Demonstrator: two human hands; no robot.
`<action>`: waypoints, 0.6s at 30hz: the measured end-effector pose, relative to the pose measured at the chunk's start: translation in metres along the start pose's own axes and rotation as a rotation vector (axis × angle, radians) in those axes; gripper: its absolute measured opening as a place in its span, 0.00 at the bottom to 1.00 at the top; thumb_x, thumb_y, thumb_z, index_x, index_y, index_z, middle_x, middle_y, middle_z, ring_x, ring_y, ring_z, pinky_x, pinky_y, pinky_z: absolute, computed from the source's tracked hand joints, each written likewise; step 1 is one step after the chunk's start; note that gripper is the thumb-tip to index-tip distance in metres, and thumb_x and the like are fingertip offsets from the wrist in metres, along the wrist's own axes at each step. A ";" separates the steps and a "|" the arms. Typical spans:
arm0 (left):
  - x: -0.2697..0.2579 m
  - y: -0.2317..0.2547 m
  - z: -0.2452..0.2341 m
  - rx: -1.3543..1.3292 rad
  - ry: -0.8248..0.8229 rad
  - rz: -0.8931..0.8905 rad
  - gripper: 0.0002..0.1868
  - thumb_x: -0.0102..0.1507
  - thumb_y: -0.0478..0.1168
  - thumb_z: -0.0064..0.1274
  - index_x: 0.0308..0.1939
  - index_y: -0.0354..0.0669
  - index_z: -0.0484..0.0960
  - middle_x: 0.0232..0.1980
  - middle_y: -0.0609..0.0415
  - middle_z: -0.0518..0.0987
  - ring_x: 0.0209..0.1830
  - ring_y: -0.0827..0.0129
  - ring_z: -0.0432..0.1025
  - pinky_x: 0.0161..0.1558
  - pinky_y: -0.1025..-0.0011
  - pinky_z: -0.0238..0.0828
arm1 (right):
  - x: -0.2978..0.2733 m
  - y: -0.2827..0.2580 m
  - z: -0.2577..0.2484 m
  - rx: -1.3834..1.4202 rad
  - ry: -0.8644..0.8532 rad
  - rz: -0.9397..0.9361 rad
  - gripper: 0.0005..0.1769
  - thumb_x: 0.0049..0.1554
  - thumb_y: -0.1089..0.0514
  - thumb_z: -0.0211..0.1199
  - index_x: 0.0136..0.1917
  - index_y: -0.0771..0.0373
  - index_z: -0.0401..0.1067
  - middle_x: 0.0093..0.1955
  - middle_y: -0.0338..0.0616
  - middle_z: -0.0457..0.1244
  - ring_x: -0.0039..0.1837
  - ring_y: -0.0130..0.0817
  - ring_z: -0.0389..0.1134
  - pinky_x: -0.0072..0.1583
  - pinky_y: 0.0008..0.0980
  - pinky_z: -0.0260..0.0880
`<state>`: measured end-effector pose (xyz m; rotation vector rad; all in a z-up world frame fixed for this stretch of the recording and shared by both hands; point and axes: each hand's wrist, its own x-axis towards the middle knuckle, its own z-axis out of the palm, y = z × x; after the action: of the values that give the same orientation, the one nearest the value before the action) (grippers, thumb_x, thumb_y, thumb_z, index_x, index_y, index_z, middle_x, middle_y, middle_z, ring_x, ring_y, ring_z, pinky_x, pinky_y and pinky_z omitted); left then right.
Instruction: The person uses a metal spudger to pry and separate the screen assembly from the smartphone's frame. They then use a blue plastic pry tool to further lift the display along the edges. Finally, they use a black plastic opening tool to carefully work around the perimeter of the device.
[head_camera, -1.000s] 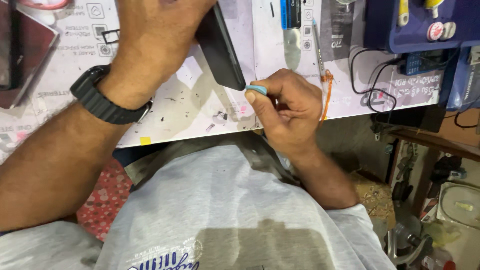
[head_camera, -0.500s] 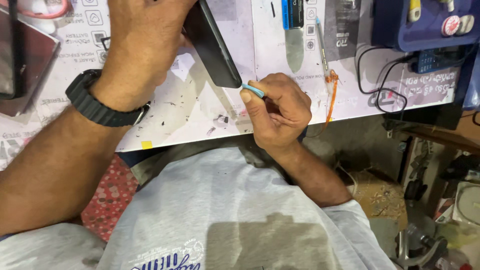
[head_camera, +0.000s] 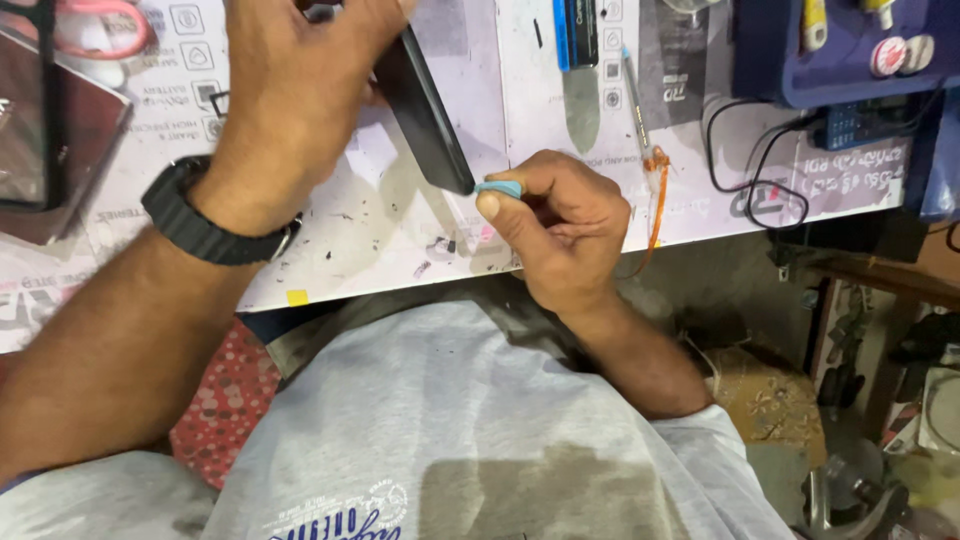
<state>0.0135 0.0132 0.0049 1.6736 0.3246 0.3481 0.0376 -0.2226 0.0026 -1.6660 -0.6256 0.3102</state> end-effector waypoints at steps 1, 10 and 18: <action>-0.002 0.000 0.002 0.048 -0.013 0.078 0.16 0.75 0.44 0.61 0.47 0.32 0.79 0.40 0.54 0.78 0.35 0.74 0.73 0.39 0.77 0.72 | 0.002 -0.003 -0.002 0.054 -0.009 0.054 0.04 0.64 0.68 0.69 0.49 0.70 0.74 0.39 0.38 0.65 0.37 0.16 0.60 0.39 0.18 0.57; -0.016 -0.003 0.011 0.014 -0.027 0.092 0.40 0.66 0.58 0.64 0.66 0.36 0.61 0.53 0.54 0.78 0.49 0.72 0.78 0.45 0.73 0.80 | 0.029 -0.027 -0.005 -0.027 -0.054 0.013 0.05 0.64 0.67 0.69 0.48 0.69 0.74 0.40 0.37 0.66 0.37 0.15 0.61 0.39 0.16 0.60; -0.019 -0.008 0.009 0.038 -0.056 0.374 0.40 0.75 0.58 0.63 0.76 0.46 0.55 0.67 0.50 0.70 0.61 0.68 0.73 0.60 0.73 0.84 | 0.036 -0.036 -0.004 -0.026 -0.059 0.017 0.05 0.63 0.66 0.70 0.49 0.69 0.75 0.41 0.37 0.66 0.38 0.16 0.61 0.40 0.18 0.59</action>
<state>0.0000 -0.0020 -0.0052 1.7766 -0.0276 0.5735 0.0608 -0.2033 0.0431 -1.6925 -0.6619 0.3656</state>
